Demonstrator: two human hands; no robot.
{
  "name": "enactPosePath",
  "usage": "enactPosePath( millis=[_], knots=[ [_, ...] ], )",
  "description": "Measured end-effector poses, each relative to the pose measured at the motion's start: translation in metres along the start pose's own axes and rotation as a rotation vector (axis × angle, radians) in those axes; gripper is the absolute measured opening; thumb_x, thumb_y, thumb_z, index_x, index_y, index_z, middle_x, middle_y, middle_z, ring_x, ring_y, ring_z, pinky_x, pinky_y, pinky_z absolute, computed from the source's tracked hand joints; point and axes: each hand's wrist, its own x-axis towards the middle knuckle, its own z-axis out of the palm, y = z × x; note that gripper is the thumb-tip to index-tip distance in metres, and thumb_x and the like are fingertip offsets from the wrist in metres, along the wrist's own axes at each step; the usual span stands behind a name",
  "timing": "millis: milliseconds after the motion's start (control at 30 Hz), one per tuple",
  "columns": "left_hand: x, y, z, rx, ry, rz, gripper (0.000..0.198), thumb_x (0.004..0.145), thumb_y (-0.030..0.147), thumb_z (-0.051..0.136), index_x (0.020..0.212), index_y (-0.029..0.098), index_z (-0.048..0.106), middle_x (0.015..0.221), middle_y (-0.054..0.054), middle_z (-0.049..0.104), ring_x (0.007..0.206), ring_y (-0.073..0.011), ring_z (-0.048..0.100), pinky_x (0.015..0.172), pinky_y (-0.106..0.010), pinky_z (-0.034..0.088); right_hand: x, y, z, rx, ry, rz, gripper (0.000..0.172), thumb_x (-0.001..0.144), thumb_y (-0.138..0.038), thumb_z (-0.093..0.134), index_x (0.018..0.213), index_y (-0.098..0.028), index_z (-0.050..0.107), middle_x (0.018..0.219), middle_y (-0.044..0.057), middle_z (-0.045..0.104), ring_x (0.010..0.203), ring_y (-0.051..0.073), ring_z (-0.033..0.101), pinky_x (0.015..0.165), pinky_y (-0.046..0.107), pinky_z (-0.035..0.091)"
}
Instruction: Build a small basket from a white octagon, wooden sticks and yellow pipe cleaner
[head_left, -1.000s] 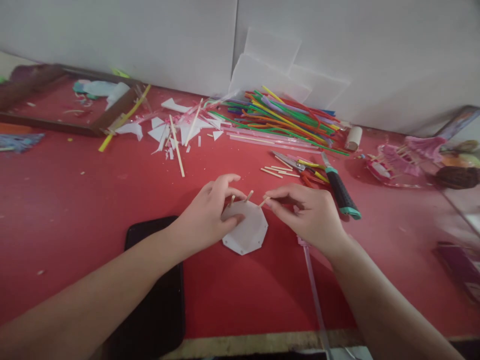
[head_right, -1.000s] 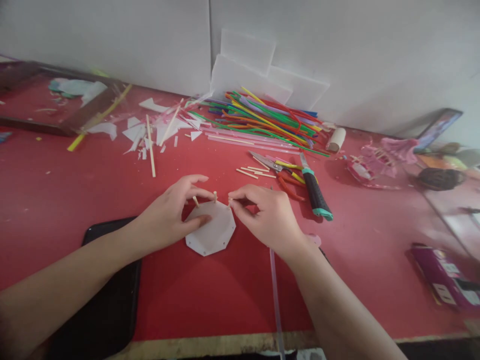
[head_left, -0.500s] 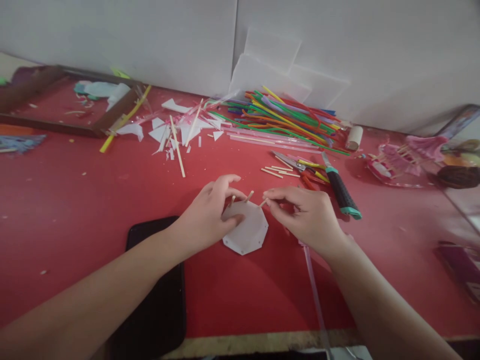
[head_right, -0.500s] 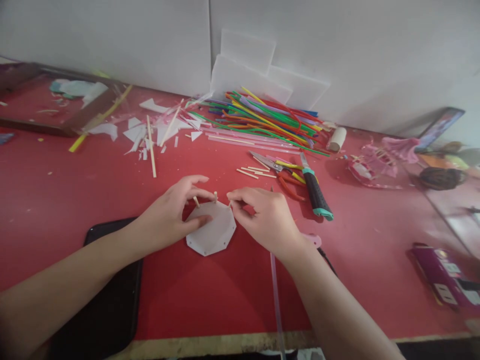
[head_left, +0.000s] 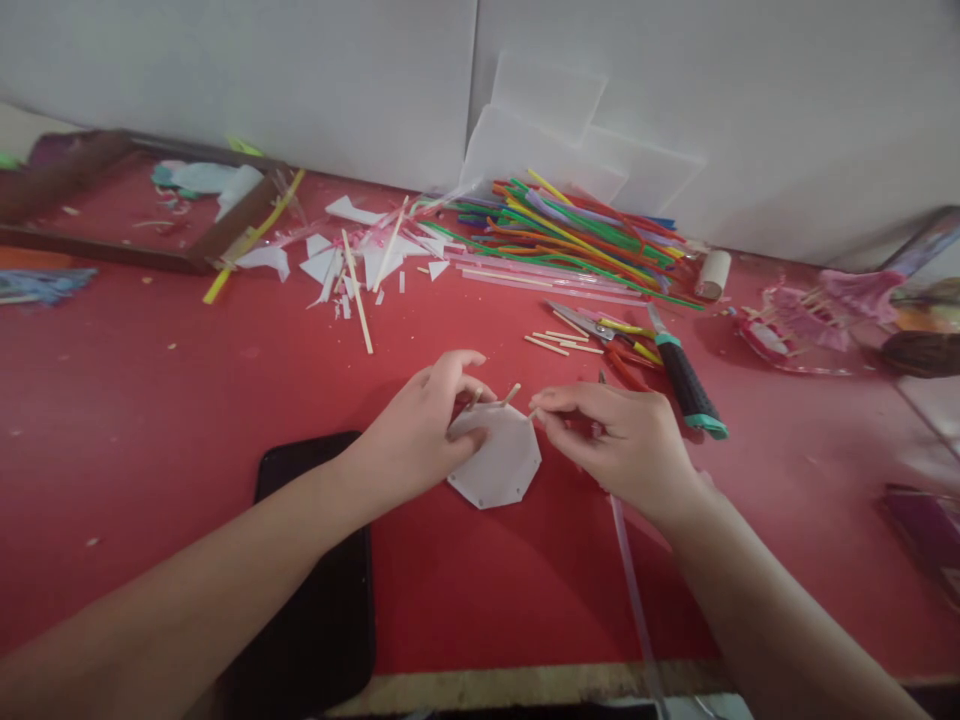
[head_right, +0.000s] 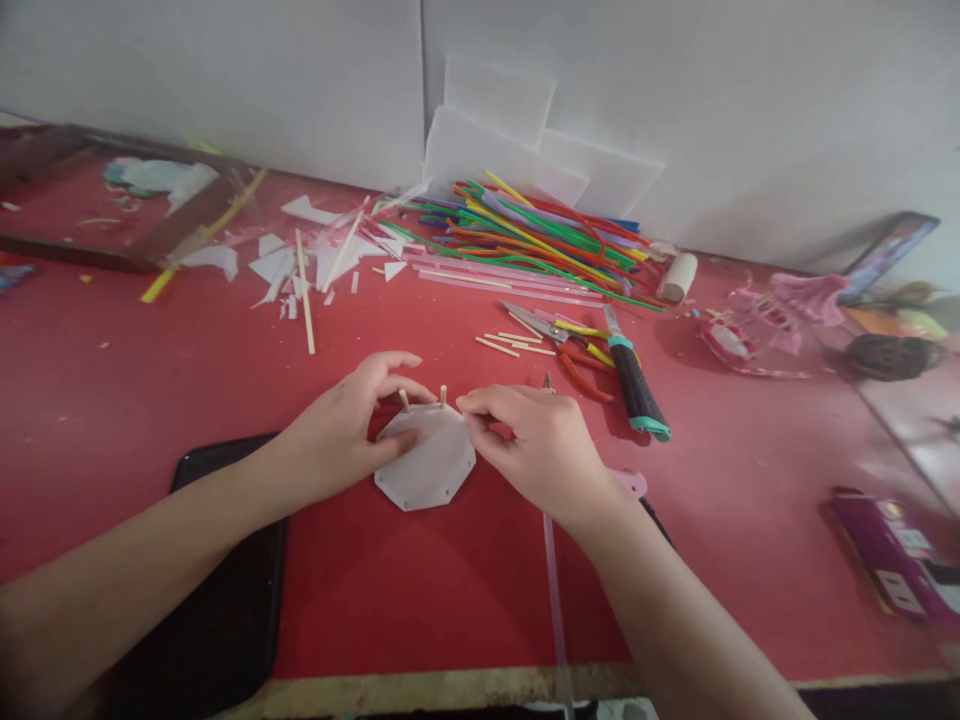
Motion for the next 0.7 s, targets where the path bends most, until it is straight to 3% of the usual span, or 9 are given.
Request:
enactPosePath(
  millis=[200,500,700],
  knots=[
    [-0.0006,0.0006,0.0007,0.015,0.001,-0.009,0.051,0.081,0.023,0.061,0.127,0.022,0.039,0.113,-0.007,0.073,0.100,-0.0220,0.068,0.083,-0.036,0.053,-0.0026,-0.0004,0.0009,-0.006,0.056,0.066,0.012,0.086,-0.018,0.062,0.084,-0.023,0.073,0.085,0.001,0.080,0.067,0.015,0.073,0.060,0.026,0.056],
    [-0.0007,0.0002,0.0000,0.022,0.003,-0.017,0.050,0.081,0.023,0.062,0.126,0.021,0.040,0.113,-0.007,0.072,0.102,-0.0215,0.067,0.082,-0.035,0.052,-0.0024,0.0033,-0.0021,0.000,-0.014,0.021,0.012,0.088,-0.017,0.064,0.094,-0.023,0.072,0.093,0.001,0.080,0.071,0.014,0.073,0.062,0.024,0.055],
    [-0.0006,-0.0004,0.0007,0.028,0.006,-0.008,0.050,0.082,0.025,0.062,0.126,0.022,0.041,0.113,-0.007,0.073,0.102,-0.0220,0.067,0.083,-0.035,0.053,-0.0040,0.0049,-0.0027,-0.001,-0.009,0.046,0.009,0.088,-0.017,0.065,0.090,-0.023,0.072,0.088,0.000,0.080,0.067,0.014,0.073,0.059,0.024,0.053]
  ],
)
